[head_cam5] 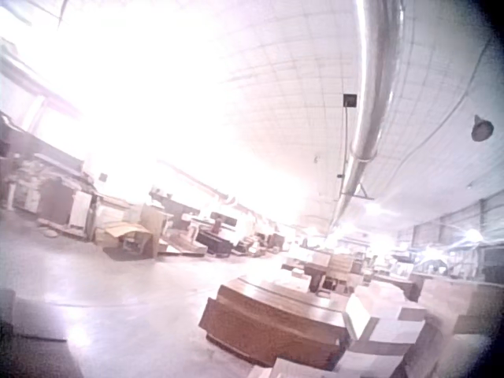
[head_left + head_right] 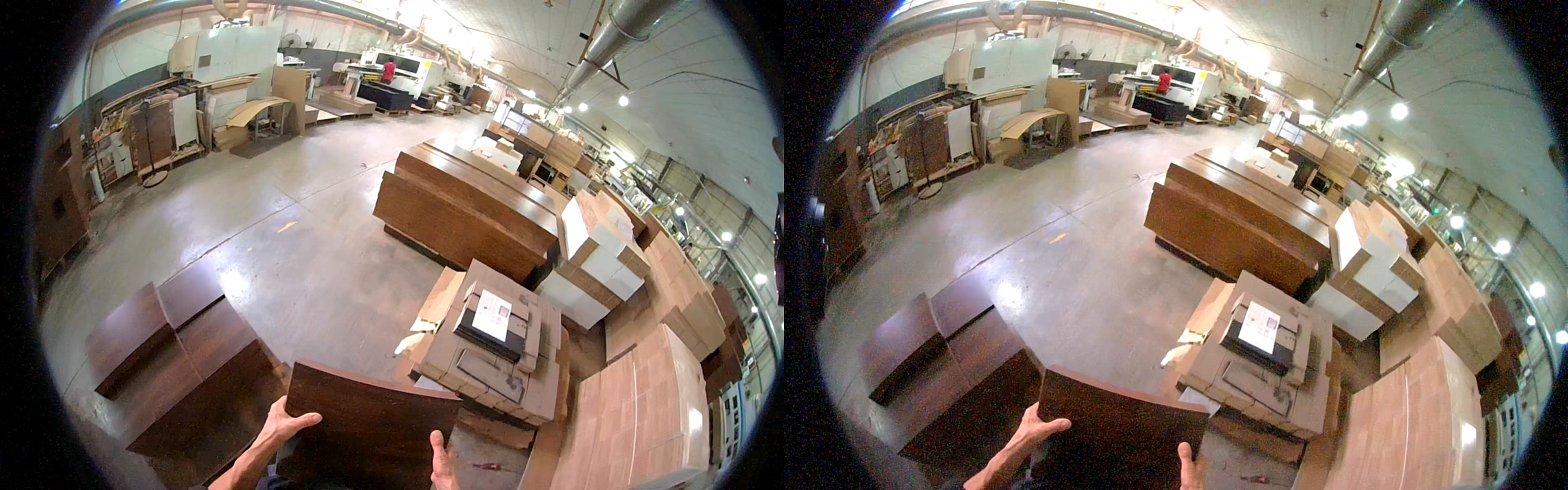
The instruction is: The person picks up and stacks dark wood panels on a pallet. They then use a utility knife to scrape the edges of a panel on a white table before moving the panel to a conveyor belt.
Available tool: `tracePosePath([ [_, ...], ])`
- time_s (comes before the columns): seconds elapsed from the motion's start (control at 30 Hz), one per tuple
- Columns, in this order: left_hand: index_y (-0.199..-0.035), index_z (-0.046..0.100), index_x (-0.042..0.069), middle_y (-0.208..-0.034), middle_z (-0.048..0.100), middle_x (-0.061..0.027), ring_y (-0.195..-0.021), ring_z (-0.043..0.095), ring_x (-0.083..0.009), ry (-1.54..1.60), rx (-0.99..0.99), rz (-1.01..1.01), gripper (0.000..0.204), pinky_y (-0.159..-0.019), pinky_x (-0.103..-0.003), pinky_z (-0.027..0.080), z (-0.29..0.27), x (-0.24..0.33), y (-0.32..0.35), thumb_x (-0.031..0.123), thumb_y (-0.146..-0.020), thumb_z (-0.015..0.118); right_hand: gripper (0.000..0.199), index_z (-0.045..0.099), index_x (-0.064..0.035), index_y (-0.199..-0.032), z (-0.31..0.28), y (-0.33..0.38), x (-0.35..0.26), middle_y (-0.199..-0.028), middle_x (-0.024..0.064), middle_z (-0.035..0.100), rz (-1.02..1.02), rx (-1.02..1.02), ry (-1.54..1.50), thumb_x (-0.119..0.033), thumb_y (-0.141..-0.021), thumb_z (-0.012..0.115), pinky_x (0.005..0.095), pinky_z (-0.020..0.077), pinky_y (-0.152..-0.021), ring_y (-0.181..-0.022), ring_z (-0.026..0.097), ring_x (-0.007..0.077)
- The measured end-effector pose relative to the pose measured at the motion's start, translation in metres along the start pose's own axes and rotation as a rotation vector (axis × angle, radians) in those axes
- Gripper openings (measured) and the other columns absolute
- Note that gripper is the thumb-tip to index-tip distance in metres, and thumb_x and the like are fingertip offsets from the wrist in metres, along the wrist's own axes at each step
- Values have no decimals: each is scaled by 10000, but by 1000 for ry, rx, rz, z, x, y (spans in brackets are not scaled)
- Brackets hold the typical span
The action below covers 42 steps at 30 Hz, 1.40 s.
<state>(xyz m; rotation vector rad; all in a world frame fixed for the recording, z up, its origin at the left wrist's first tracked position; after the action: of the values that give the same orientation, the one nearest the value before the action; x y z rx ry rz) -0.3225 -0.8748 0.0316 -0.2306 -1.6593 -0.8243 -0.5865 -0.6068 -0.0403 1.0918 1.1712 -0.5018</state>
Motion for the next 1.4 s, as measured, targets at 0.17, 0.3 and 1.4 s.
tracePosePath([
  [0.17, -1263, 574, -30, -1196, 657, -177, -1092, 635, -266, 128, 53, 36, 779, -984, -408, 491, -5, 5, -104, 344, -669, 908, 892, 394, 15, -1455, 51, -108, -40, -1437, 134, 478, -17, -51, 29, -620, -876, 632, 418, 368, -1098, -1279, 465, 282],
  [0.3, -1235, 599, -36, -1150, 683, -153, -1056, 640, -233, 141, 6, 8, 706, -945, -385, 496, -5, 44, -209, 321, -702, 892, 906, 404, 14, -1447, 99, -198, -81, -1431, 129, 481, -40, -2, 32, -631, -859, 650, 418, 375, -1091, -1274, 468, 276],
  [1.4, -1361, 464, -131, -1375, 527, -300, -1320, 489, -375, 253, 1178, -46, 1222, -1079, -446, 414, -310, 164, -686, 743, -581, 813, 833, 445, 79, -1403, 863, -693, -341, -1367, 200, 527, -83, -1052, 579, -601, -938, 571, 414, 434, -1051, -1206, 541, 310],
])
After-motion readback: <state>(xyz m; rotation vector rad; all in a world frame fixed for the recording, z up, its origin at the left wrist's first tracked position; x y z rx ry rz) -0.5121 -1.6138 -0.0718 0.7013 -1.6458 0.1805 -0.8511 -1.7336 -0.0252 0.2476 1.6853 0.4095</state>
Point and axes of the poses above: each hand's wrist, its own y-axis away from the middle knuckle, its own z-axis out of the palm, x = y × z, the point moved 5 cm from there along -y, towards the middle knuckle
